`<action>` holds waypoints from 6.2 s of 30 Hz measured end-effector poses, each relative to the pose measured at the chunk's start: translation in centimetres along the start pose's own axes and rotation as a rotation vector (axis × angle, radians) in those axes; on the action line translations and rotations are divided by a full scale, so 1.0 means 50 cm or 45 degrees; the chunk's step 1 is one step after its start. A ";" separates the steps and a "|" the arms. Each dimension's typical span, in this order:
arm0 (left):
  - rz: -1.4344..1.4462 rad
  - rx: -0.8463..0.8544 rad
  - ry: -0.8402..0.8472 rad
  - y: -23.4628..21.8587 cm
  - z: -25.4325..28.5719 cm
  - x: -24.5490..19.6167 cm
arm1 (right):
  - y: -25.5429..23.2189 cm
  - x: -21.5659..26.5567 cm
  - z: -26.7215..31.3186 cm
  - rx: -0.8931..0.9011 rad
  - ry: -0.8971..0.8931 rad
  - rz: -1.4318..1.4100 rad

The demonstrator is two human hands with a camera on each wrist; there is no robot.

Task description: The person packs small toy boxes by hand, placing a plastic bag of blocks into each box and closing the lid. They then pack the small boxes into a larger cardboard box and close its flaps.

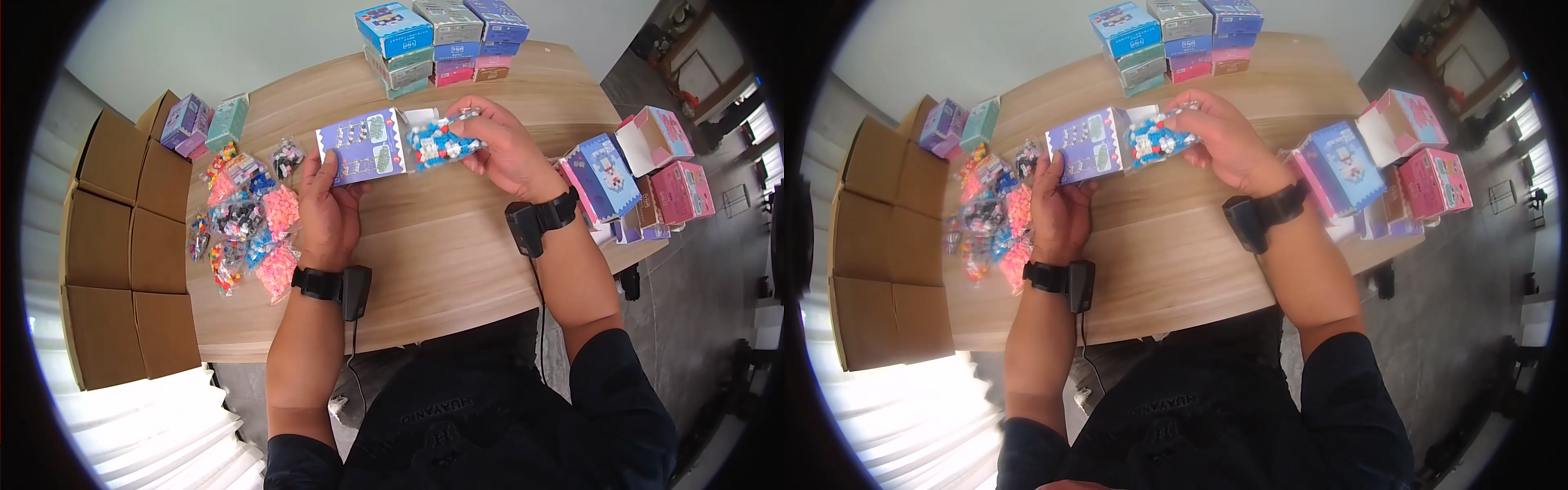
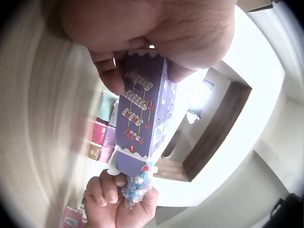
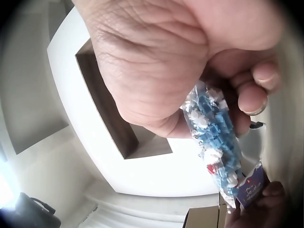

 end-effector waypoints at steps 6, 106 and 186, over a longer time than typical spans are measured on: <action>0.000 0.000 -0.026 -0.008 -0.001 0.004 | -0.013 0.027 0.005 -0.139 -0.136 0.090; -0.246 0.031 -0.050 0.015 0.008 0.021 | 0.048 -0.069 -0.015 -0.001 -0.004 0.066; -0.007 0.446 -0.499 0.080 0.048 0.072 | 0.192 0.207 0.207 0.302 -0.531 1.795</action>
Point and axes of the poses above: each hand's wrist, its own z-axis away from the middle knuckle, its own y-axis out of the palm, x = y × z, the point moved 9 cm from there along -z, towards the middle knuckle, and after that the axes turned 1 degree about x, right-handed, at the moved point
